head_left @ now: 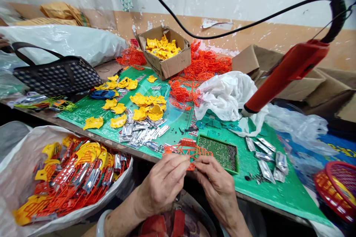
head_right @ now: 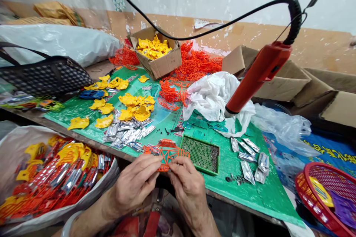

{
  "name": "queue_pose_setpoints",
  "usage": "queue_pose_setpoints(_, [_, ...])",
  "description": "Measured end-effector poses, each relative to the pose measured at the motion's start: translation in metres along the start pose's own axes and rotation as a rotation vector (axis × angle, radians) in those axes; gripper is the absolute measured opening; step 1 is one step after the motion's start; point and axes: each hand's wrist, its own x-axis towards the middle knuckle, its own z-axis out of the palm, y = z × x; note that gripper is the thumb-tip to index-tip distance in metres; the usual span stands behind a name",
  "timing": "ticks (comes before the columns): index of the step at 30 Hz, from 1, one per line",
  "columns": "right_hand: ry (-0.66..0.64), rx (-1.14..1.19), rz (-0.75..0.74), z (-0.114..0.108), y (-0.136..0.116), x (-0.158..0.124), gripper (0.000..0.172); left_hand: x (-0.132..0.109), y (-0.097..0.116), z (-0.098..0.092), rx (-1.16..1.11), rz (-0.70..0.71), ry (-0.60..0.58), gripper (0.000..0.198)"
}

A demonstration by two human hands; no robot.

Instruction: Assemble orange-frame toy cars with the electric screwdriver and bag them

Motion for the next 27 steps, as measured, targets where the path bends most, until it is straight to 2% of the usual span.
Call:
queue_pose_setpoints(3, [0.097, 0.056, 0.069, -0.002, 0.004, -0.003, 0.020, 0.000, 0.007, -0.007, 0.173, -0.052, 0.133, 0.031])
queue_pose_setpoints(5, [0.142, 0.089, 0.100, -0.001, 0.006, -0.007, 0.020, -0.001, 0.011, -0.010, 0.238, -0.079, 0.162, 0.025])
queue_pose_setpoints(10, [0.199, 0.150, 0.096, 0.005, 0.010, -0.019, 0.026, -0.001, 0.015, -0.003, 0.222, -0.105, 0.129, 0.025])
queue_pose_setpoints(16, [0.225, 0.123, 0.110, 0.009, 0.013, -0.026, 0.025, 0.004, 0.015, 0.004, 0.181, -0.116, 0.148, 0.026])
queue_pose_setpoints(21, [0.236, 0.068, 0.017, 0.011, 0.010, -0.025, 0.033, 0.001, 0.015, 0.006, 0.083, -0.124, 0.163, 0.023])
queue_pose_setpoints(27, [0.248, 0.036, -0.058, 0.011, 0.009, -0.021, 0.033, 0.001, 0.014, 0.007, 0.029, -0.148, 0.160, 0.022])
